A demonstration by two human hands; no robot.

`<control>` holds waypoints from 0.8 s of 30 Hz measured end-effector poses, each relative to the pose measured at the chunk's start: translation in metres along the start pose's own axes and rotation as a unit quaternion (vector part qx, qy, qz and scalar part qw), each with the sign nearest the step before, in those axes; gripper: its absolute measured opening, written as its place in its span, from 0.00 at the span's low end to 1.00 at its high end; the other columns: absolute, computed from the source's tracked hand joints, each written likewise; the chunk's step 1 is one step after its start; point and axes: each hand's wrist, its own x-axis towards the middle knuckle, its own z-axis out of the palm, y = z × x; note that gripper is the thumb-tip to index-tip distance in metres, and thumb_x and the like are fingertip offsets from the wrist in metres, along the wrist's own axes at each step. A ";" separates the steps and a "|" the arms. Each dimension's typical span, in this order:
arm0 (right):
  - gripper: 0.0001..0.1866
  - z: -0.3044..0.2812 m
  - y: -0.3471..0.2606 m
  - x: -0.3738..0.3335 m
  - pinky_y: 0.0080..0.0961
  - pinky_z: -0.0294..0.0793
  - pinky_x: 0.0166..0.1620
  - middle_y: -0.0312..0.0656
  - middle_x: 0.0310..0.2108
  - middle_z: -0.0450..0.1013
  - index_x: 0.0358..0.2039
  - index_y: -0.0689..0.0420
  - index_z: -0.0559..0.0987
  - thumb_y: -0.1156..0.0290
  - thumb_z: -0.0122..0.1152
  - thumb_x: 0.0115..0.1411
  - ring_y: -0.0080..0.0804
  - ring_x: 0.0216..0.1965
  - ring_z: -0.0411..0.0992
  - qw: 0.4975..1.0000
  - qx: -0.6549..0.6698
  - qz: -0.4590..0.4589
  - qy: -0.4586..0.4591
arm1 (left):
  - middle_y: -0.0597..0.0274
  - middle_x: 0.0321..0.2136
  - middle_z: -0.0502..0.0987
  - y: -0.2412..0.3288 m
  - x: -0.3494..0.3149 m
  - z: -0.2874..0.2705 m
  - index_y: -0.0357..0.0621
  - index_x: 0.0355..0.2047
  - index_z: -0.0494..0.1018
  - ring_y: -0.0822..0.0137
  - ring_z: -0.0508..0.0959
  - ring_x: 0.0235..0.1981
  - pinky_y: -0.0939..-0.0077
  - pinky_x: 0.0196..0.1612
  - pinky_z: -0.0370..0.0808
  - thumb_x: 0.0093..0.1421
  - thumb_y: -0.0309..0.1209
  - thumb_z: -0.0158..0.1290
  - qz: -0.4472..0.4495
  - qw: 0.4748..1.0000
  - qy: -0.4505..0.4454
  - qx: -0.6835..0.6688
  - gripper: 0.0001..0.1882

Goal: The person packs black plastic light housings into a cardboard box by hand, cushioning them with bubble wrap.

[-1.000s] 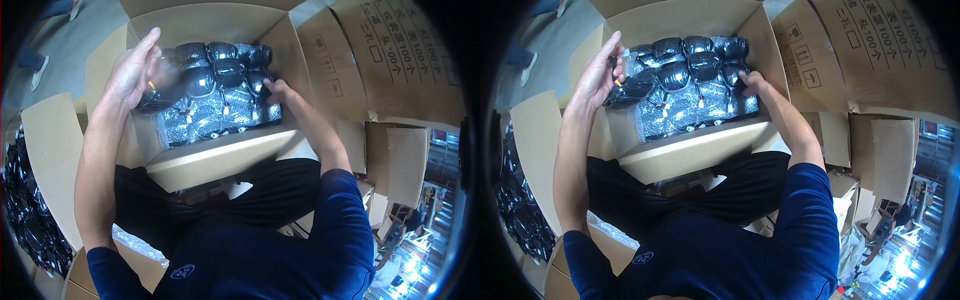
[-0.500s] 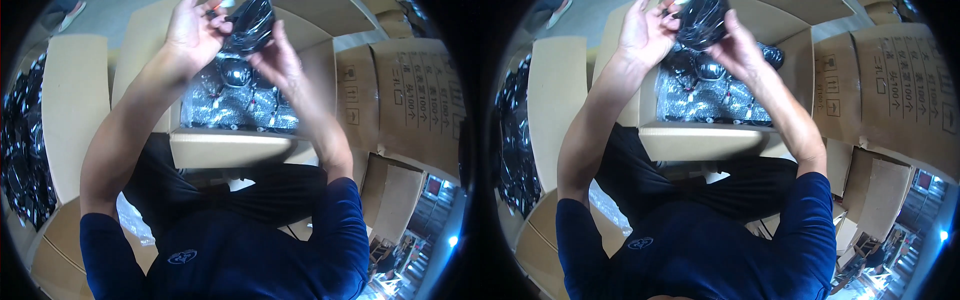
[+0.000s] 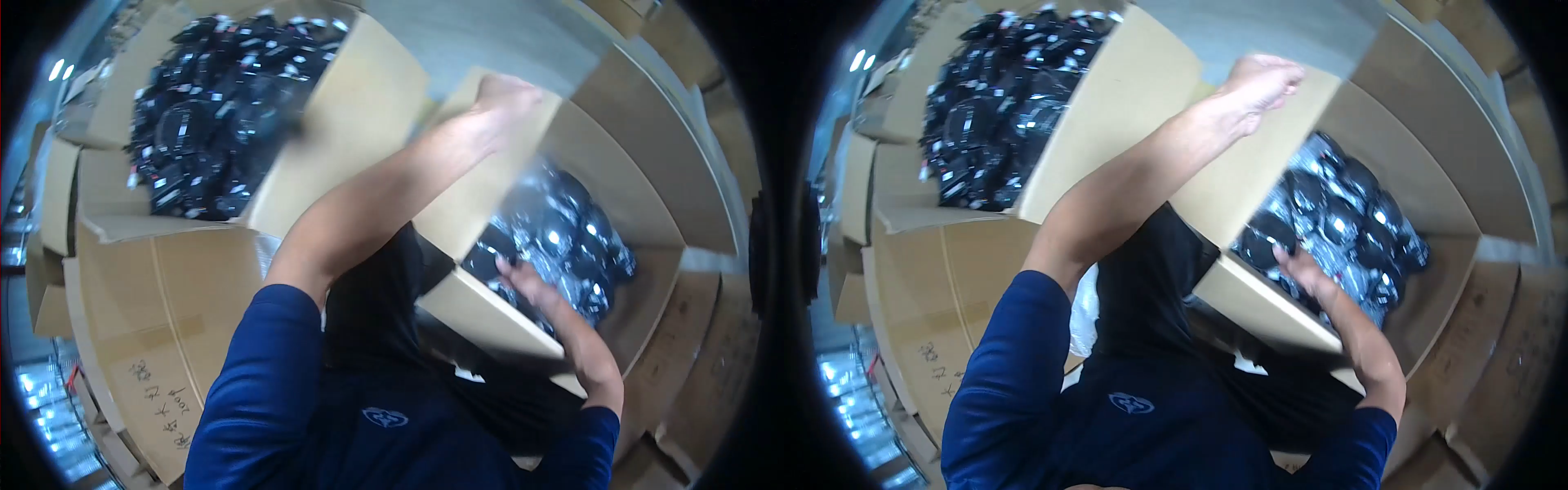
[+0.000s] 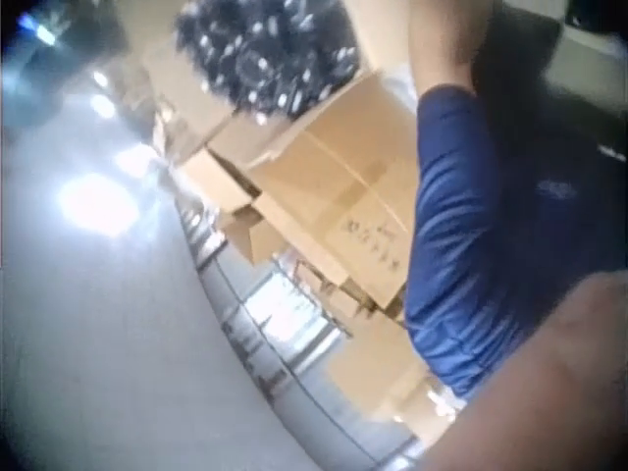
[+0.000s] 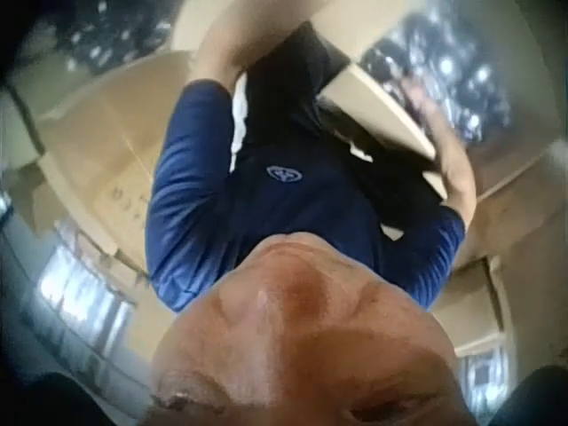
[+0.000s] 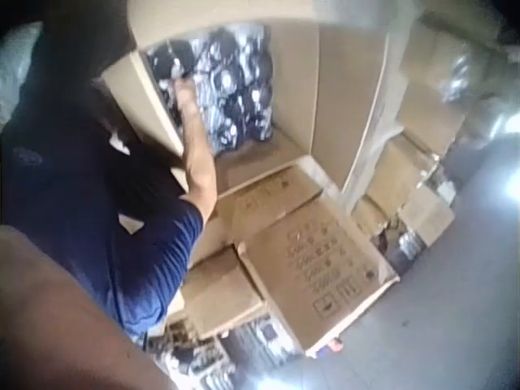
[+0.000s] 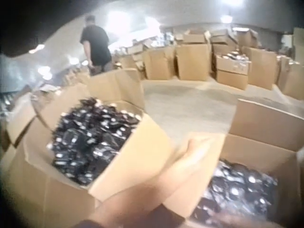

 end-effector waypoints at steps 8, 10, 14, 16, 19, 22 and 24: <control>0.21 -0.027 -0.005 0.007 0.38 0.75 0.36 0.47 0.24 0.79 0.32 0.64 0.83 0.54 0.64 0.66 0.40 0.28 0.79 0.956 -0.286 -0.048 0.053 | 0.47 0.36 0.84 0.147 0.036 -0.345 0.39 0.42 0.82 0.53 0.84 0.37 0.60 0.42 0.80 0.55 0.48 0.61 0.172 0.660 0.141 0.717 0.25; 0.18 -0.028 -0.005 -0.002 0.42 0.73 0.37 0.50 0.26 0.80 0.38 0.63 0.84 0.57 0.62 0.67 0.38 0.26 0.75 0.976 -0.205 -0.053 0.049 | 0.39 0.50 0.79 0.131 0.011 -0.398 0.36 0.48 0.80 0.51 0.80 0.53 0.60 0.55 0.76 0.56 0.46 0.61 -0.011 0.574 0.047 0.818 0.27; 0.16 -0.019 -0.011 0.000 0.37 0.73 0.38 0.45 0.27 0.78 0.40 0.63 0.83 0.60 0.62 0.67 0.33 0.28 0.72 0.971 -0.233 -0.053 0.017 | 0.41 0.59 0.74 0.078 -0.009 -0.452 0.49 0.71 0.60 0.48 0.75 0.60 0.63 0.62 0.72 0.47 0.29 0.64 -0.107 0.654 0.144 0.735 0.48; 0.17 -0.020 -0.009 -0.005 0.31 0.70 0.34 0.39 0.24 0.74 0.38 0.65 0.81 0.61 0.61 0.68 0.26 0.27 0.66 0.969 -0.224 -0.109 -0.004 | 0.40 0.55 0.77 0.072 -0.016 -0.435 0.47 0.69 0.63 0.45 0.78 0.55 0.60 0.60 0.74 0.50 0.32 0.62 -0.062 0.627 0.277 0.725 0.43; 0.17 -0.028 -0.046 -0.014 0.34 0.73 0.39 0.45 0.28 0.78 0.39 0.65 0.82 0.60 0.61 0.67 0.29 0.30 0.72 0.955 -0.251 -0.155 0.024 | 0.44 0.55 0.78 0.122 -0.049 -0.508 0.44 0.65 0.69 0.52 0.79 0.54 0.62 0.58 0.74 0.55 0.41 0.61 0.096 0.717 0.370 0.583 0.37; 0.16 -0.050 -0.061 -0.031 0.32 0.75 0.38 0.48 0.28 0.79 0.35 0.63 0.83 0.61 0.60 0.67 0.28 0.30 0.74 0.953 -0.162 -0.220 0.133 | 0.51 0.53 0.80 0.170 -0.020 -0.433 0.40 0.61 0.74 0.60 0.80 0.51 0.68 0.56 0.74 0.58 0.40 0.60 0.207 0.849 0.310 0.375 0.31; 0.15 -0.073 -0.104 -0.055 0.29 0.76 0.41 0.44 0.29 0.78 0.37 0.64 0.81 0.63 0.61 0.67 0.25 0.33 0.75 0.889 -0.171 -0.369 0.210 | 0.60 0.49 0.81 0.198 -0.026 -0.311 0.42 0.59 0.76 0.63 0.81 0.45 0.70 0.53 0.76 0.60 0.36 0.60 0.155 0.955 0.107 0.228 0.27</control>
